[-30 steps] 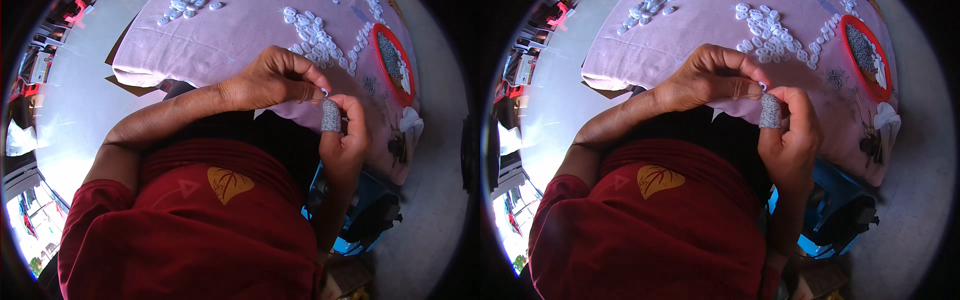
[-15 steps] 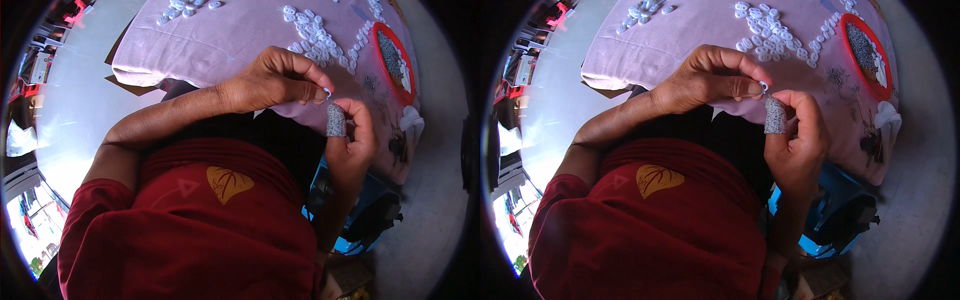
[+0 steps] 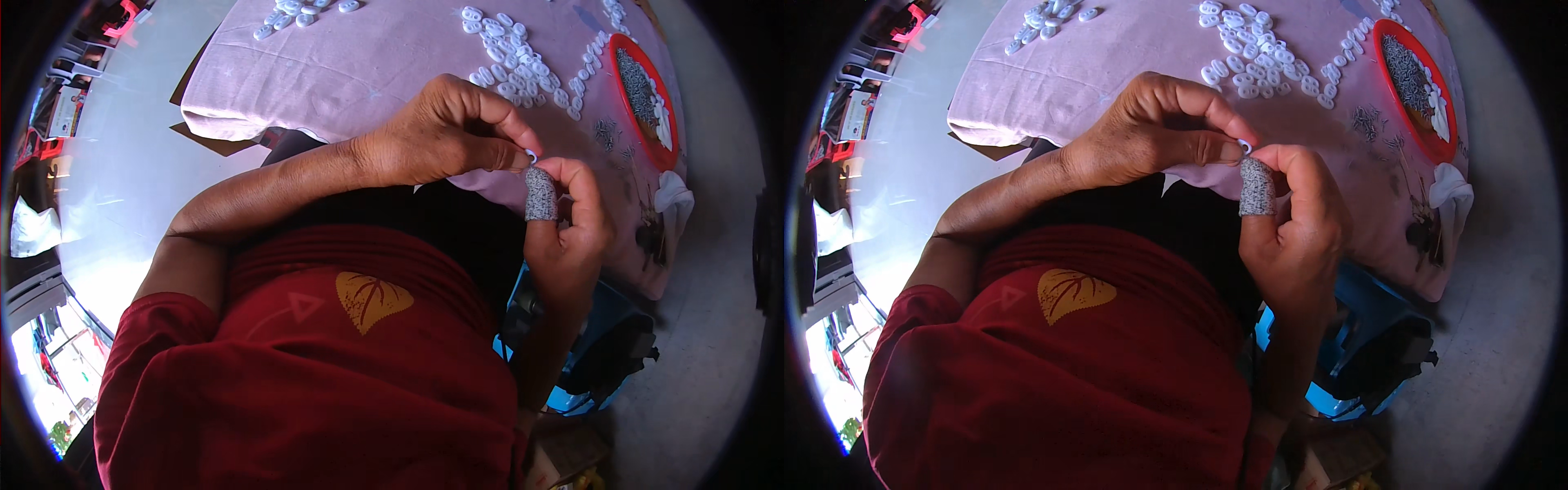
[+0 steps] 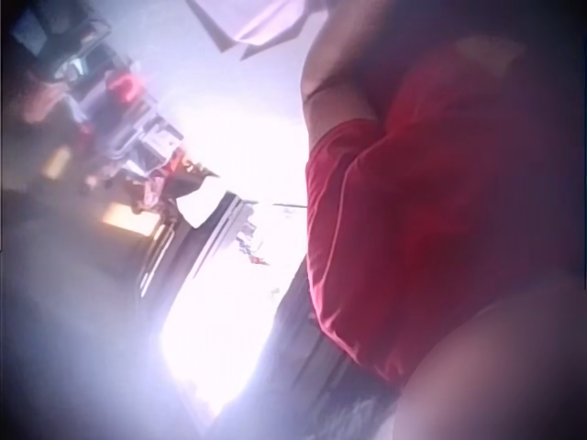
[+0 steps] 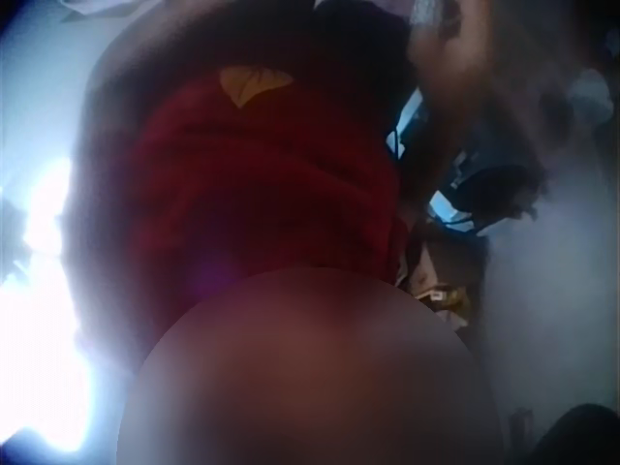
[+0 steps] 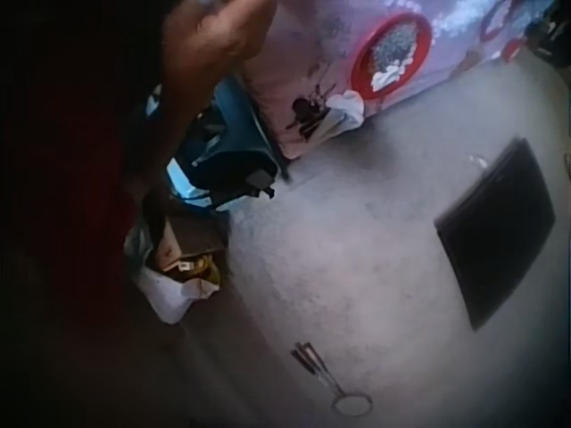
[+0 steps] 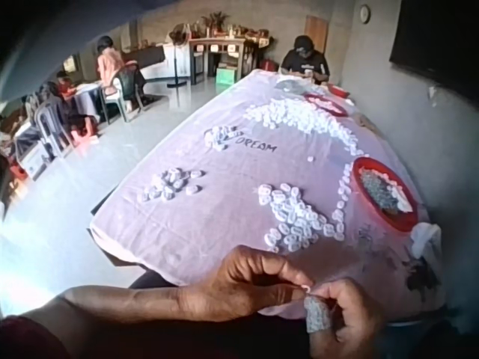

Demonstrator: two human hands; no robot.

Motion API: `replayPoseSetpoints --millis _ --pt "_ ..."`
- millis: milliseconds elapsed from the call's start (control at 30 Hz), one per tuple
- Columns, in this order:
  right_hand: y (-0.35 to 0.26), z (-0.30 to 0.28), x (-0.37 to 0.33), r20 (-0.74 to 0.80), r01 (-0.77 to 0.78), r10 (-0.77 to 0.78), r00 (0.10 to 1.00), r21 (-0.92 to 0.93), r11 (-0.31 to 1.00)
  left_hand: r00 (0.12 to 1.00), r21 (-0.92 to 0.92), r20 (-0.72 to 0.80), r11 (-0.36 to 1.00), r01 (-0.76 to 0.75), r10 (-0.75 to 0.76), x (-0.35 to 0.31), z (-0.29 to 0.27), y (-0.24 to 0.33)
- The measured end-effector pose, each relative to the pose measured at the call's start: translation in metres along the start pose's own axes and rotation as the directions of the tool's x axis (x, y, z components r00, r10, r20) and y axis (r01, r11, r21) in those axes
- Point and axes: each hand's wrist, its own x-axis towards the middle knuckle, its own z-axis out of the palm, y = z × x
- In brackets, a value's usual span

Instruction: The person assembles small plastic components by inserting metal pins from a tray into plastic buckle-like parts by hand, using a finger protector.

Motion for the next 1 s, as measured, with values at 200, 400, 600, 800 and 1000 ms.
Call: replayPoseSetpoints --millis 200,400,600,800,1000 --pt "0.001 0.006 0.004 0.004 0.084 -0.083 0.997 -0.076 0.994 0.995 -0.046 -0.03 0.995 0.09 -0.091 -0.004 0.0 -0.001" --pt "0.009 0.012 0.012 0.024 0.046 -0.048 0.999 0.055 0.997 0.981 -0.279 -0.085 0.95 0.142 -0.172 -0.001 -0.006 -0.022" --pt "0.016 0.008 0.012 -0.048 0.091 -0.086 0.995 0.109 0.99 0.978 -0.253 -0.067 0.952 0.174 -0.197 0.0 -0.007 -0.016" --pt "0.021 0.005 0.012 -0.029 0.085 -0.083 0.996 0.09 0.992 0.977 -0.205 -0.07 0.961 0.185 -0.203 0.0 -0.009 -0.015" --pt "0.02 0.009 0.013 -0.002 0.079 -0.079 0.997 0.049 0.996 0.972 -0.215 -0.071 0.955 0.203 -0.223 0.0 -0.009 -0.012"
